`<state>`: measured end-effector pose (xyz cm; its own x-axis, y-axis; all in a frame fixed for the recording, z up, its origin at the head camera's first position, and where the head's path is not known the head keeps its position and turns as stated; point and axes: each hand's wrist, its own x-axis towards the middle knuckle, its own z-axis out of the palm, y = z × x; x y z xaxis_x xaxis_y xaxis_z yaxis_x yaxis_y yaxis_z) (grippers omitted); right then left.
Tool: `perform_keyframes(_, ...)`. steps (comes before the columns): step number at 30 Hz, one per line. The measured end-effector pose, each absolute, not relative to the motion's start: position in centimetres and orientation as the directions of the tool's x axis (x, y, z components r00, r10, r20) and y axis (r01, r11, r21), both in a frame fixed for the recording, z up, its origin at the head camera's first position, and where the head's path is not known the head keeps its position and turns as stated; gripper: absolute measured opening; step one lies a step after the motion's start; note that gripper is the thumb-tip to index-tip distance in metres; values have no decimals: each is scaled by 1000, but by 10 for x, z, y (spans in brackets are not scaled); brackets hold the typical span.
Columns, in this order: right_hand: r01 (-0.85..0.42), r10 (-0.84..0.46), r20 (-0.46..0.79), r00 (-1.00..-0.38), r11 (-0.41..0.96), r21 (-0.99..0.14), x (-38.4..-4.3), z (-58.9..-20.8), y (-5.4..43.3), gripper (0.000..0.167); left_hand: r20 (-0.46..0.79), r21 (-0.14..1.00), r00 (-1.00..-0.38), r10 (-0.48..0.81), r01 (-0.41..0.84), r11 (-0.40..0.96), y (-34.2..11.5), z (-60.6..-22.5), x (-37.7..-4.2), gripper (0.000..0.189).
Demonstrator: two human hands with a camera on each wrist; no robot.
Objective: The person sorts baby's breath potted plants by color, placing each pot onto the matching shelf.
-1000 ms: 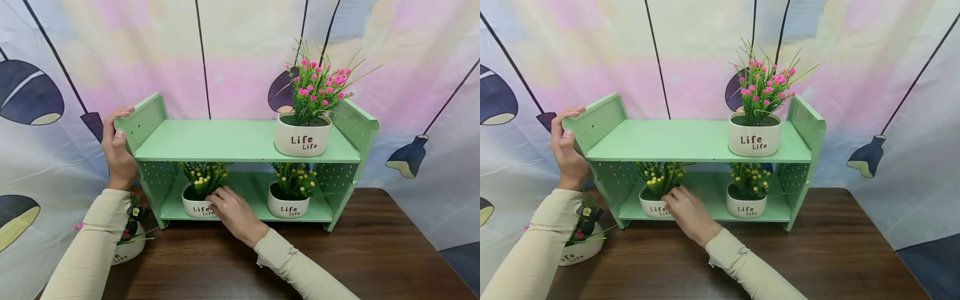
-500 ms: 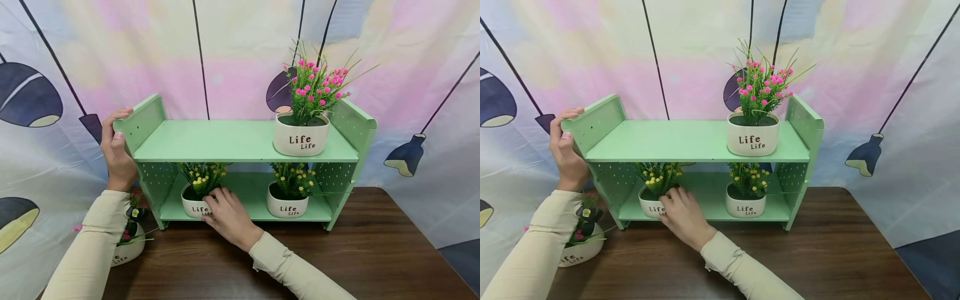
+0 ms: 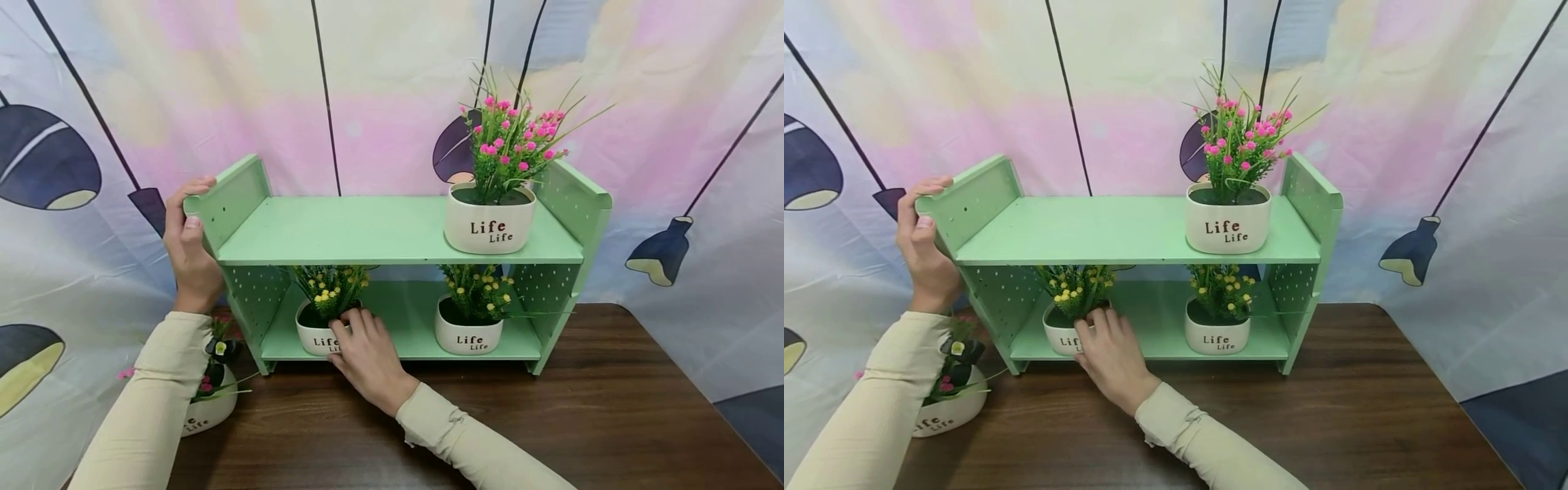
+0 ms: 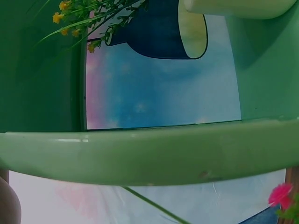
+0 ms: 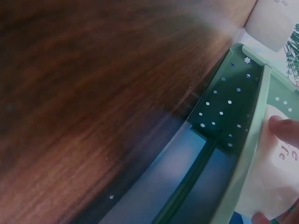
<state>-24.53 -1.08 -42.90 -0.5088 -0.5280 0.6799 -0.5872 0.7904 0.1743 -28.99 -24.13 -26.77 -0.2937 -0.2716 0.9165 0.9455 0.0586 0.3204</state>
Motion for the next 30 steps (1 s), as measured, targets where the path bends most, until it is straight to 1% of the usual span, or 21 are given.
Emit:
perform_keyframes(5,-578,-520,689,-504,797,179,-246,-431,-12,50,915,322,-293,-278,945,65,-241,-269,-290,40)
perform_keyframes(8,-580,-521,696,-494,794,183,-245,-433,-11,54,913,324,-296,-281,945,56,-241,-270,-290,39)
perform_keyframes(12,-594,-525,704,-478,784,181,-239,-430,-7,60,911,323,-297,-285,945,46,-242,-272,-290,39)
perform_keyframes(14,-605,-517,714,-472,779,163,-233,-425,-3,59,913,323,-295,-283,945,56,-242,-273,-290,39)
perform_keyframes(17,-633,-494,728,-475,767,107,-223,-414,6,55,915,322,-293,-277,944,68,-240,-272,-291,39)
perform_keyframes(23,-724,-458,720,-521,684,-89,-197,-391,35,45,920,315,-278,-276,944,98,-241,-271,-290,41)
perform_keyframes(25,-744,-453,717,-530,655,-136,-188,-384,49,43,921,313,-276,-273,944,101,-243,-271,-289,41)
perform_keyframes(28,-764,-442,735,-515,625,-160,-175,-373,71,40,923,314,-283,-262,945,85,-244,-271,-289,40)
perform_keyframes(30,-780,-428,766,-479,608,-148,-167,-365,87,39,923,317,-286,-256,945,85,-245,-270,-290,39)
